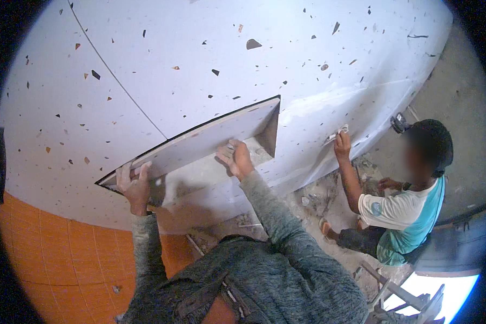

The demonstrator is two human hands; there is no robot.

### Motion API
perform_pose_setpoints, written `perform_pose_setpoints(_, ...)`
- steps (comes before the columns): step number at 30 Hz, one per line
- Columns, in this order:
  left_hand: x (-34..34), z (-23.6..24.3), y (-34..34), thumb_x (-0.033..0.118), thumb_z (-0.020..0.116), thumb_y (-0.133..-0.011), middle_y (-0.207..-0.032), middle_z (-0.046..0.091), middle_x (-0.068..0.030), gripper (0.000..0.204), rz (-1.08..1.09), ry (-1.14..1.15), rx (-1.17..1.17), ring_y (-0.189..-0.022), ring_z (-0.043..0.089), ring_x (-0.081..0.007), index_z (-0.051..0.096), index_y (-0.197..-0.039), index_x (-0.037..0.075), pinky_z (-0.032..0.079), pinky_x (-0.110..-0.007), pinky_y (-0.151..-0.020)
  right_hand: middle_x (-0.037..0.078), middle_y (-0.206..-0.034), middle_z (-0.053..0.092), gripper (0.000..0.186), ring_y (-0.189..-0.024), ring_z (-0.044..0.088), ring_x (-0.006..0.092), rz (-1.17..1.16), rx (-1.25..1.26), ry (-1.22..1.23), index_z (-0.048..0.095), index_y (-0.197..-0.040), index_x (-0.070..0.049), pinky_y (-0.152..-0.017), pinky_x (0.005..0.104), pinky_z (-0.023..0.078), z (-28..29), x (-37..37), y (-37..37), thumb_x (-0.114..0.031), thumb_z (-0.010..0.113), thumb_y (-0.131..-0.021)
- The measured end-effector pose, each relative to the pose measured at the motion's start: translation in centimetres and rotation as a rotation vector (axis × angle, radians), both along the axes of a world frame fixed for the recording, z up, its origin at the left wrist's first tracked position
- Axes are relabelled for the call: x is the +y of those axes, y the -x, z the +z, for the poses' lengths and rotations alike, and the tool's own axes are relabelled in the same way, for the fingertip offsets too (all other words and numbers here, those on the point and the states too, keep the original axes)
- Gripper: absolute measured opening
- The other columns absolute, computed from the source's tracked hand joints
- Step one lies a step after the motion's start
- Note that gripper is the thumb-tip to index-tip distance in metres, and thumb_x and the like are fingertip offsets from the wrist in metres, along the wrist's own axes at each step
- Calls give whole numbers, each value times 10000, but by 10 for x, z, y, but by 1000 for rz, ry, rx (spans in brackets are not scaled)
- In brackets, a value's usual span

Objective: The person positions a large rectangular tile into a cutout in the ceiling and presses it into place. They then scoop cement from a bucket using a trowel and spread it evenly across the back of the tile.

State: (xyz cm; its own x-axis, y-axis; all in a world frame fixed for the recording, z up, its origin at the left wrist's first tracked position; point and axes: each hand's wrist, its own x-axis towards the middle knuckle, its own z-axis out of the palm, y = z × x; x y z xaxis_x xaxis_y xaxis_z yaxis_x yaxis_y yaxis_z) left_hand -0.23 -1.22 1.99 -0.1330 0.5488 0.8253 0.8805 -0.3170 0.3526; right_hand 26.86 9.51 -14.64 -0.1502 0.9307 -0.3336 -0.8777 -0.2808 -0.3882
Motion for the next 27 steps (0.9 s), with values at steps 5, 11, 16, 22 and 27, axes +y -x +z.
perform_pose_setpoints(5, 0, -2, 1, 134, 870, -731, -945, 641, -161, 344, 7, 47, -64, -830, 646, -284, 708, -985, -32, 548, -374, -694, 231, -1126, 548, 406, -1017, 617, 348, -9, -51, -16, 412, -1230, 19, -890, 496, 586, 7, -3, -1, -215, 556, -932)
perform_pose_setpoints(11, 1, -1, 1, 164, 853, -752, -955, 660, -163, 327, -4, 69, -66, -838, 646, -296, 710, -978, -25, 538, -395, -709, 235, -1178, 549, 396, -1057, 623, 343, -3, -77, 3, 434, -1261, 15, -893, 475, 591, 2, 0, -2, -225, 541, -965)
perform_pose_setpoints(16, -4, 3, 6, 225, 820, -781, -936, 689, -173, 313, -21, -9, 84, -827, 634, -343, 700, -927, -24, 512, -438, -758, 179, -1167, 585, 359, -1047, 644, 312, 8, -316, -362, 455, -1246, -3, -903, 430, 581, -29, -2, 0, -248, 545, -999)
perform_pose_setpoints(22, -7, -1, -2, 110, 813, -787, -1001, 623, -176, 277, -19, -73, 124, -850, 652, -322, 676, -987, -23, 531, -390, -738, 134, -1138, 625, 383, -1001, 657, 252, -173, -843, -206, 535, -1326, -12, -854, 371, 558, 20, -32, -14, -143, 592, -971)
perform_pose_setpoints(27, -19, -22, -17, 47, 786, -796, -1311, 480, -205, 501, 12, -199, -131, -979, 646, -315, 556, -1236, -16, 557, -376, -818, 147, -1133, 608, 358, -963, 640, 234, -540, -1546, -606, 574, -1300, -5, -840, 351, 538, 72, -62, -31, -92, 618, -955)
